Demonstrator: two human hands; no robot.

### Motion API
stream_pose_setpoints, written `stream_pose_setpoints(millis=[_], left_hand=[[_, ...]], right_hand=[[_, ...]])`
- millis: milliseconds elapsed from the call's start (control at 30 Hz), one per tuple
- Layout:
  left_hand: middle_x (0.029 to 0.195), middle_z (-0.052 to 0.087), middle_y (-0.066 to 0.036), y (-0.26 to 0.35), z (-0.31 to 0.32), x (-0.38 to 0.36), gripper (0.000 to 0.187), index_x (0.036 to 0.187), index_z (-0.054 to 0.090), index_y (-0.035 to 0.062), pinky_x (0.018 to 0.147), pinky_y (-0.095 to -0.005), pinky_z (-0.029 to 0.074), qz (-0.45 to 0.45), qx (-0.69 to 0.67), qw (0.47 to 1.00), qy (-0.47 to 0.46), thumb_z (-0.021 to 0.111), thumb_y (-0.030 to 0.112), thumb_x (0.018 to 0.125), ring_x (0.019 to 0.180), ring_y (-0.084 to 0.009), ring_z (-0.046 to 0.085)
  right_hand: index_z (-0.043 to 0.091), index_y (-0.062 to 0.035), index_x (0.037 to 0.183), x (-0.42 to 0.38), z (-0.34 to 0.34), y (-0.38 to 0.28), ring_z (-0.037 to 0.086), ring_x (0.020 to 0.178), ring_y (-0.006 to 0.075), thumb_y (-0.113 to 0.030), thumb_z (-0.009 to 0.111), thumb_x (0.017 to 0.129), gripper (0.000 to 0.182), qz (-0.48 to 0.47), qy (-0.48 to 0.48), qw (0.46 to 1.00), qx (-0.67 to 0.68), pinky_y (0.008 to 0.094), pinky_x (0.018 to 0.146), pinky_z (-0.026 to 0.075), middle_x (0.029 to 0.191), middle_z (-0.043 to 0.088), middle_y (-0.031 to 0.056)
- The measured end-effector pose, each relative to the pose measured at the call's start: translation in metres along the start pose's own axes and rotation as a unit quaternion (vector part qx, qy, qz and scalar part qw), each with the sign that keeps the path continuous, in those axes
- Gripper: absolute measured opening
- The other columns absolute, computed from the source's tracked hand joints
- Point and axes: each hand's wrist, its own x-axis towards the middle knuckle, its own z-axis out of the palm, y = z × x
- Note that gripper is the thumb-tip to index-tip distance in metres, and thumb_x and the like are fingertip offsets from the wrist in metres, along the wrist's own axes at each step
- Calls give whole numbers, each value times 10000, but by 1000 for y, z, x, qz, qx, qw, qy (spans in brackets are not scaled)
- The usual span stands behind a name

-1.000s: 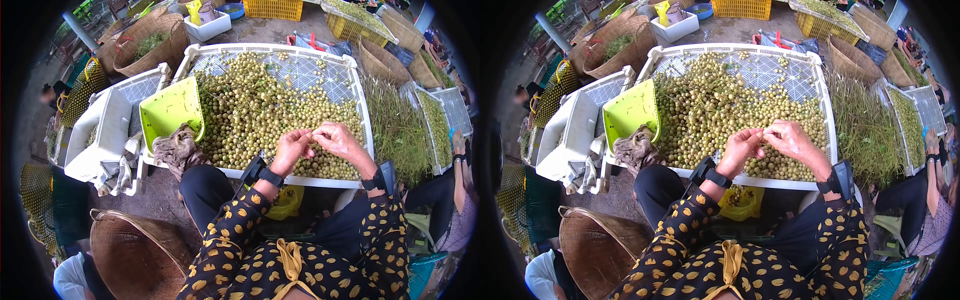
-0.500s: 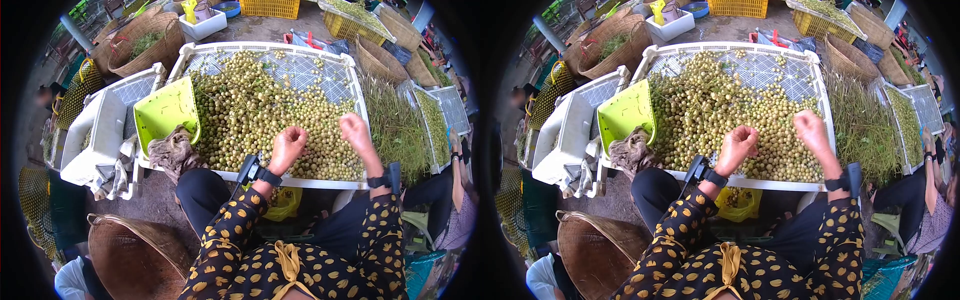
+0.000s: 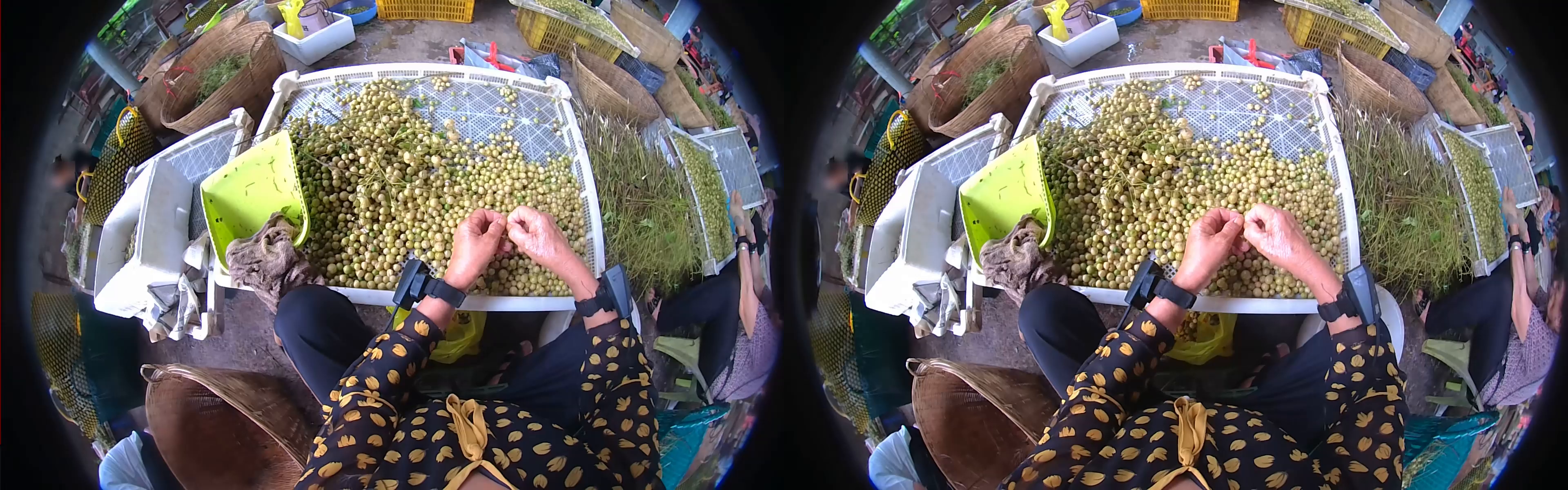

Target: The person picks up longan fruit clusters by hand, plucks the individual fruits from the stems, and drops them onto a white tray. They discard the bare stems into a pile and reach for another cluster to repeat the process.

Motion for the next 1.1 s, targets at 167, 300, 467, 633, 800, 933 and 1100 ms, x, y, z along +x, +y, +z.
stream_pose_setpoints(millis=[167, 300, 467, 633, 800, 933, 1100], left_hand=[[733, 602, -66, 9, -5, 8, 114, 827, 565, 13, 551, -274, 486, 162, 317, 929, 100, 582, 124, 853, 593, -167, 593], [1008, 608, -135, 8, -14, 19, 125, 894, 629, 36, 823, -381, 447, 277, 497, 810, 143, 596, 116, 804, 946, -334, 559], [1088, 601, -53, -19, -27, 15, 145, 902, 640, 96, 936, -436, 355, 281, 532, 797, 55, 639, 123, 759, 1187, -295, 456], [925, 597, -46, 7, -37, -1, 96, 826, 615, 92, 908, -385, 349, 215, 553, 805, 30, 643, 124, 741, 1068, -254, 510], [834, 577, -61, 20, -53, -14, 99, 799, 613, 70, 797, -371, 398, 192, 541, 819, 7, 640, 129, 725, 875, -246, 537], [859, 590, -112, 18, -59, -11, 147, 849, 619, 29, 736, -381, 454, 181, 467, 865, 36, 626, 140, 753, 831, -297, 564], [873, 609, -136, 20, -53, -13, 197, 914, 628, 10, 654, -344, 488, 205, 470, 853, 102, 612, 177, 811, 728, -257, 614]], right_hand=[[545, -26, 840, 27, -23, 20, 497, 521, 74, -91, 471, 868, 103, 91, 49, 989, 105, 238, 462, 424, 661, 536, 11], [587, -24, 851, 40, -28, 36, 549, 680, 183, -115, 485, 879, 139, -22, 131, 978, -160, 327, 643, 471, 766, 549, 86], [631, -37, 860, 44, -8, 39, 579, 818, 316, -242, 597, 822, 211, -13, 115, 946, -304, 410, 734, 462, 843, 576, 139], [642, -54, 760, 42, -14, 45, 599, 763, 301, -169, 603, 781, 123, -67, 109, 953, -276, 395, 697, 477, 761, 613, 140], [627, -27, 709, 38, -23, 45, 585, 636, 241, -131, 573, 769, 132, -30, 41, 958, -281, 373, 609, 478, 705, 617, 142], [638, -29, 728, 33, -30, 24, 538, 579, 128, -152, 573, 789, 152, 48, 13, 987, -154, 316, 554, 449, 641, 606, 73], [631, -27, 746, 34, -52, 25, 519, 578, 111, -164, 563, 810, 166, 20, 103, 985, -138, 298, 578, 445, 621, 582, 64]])
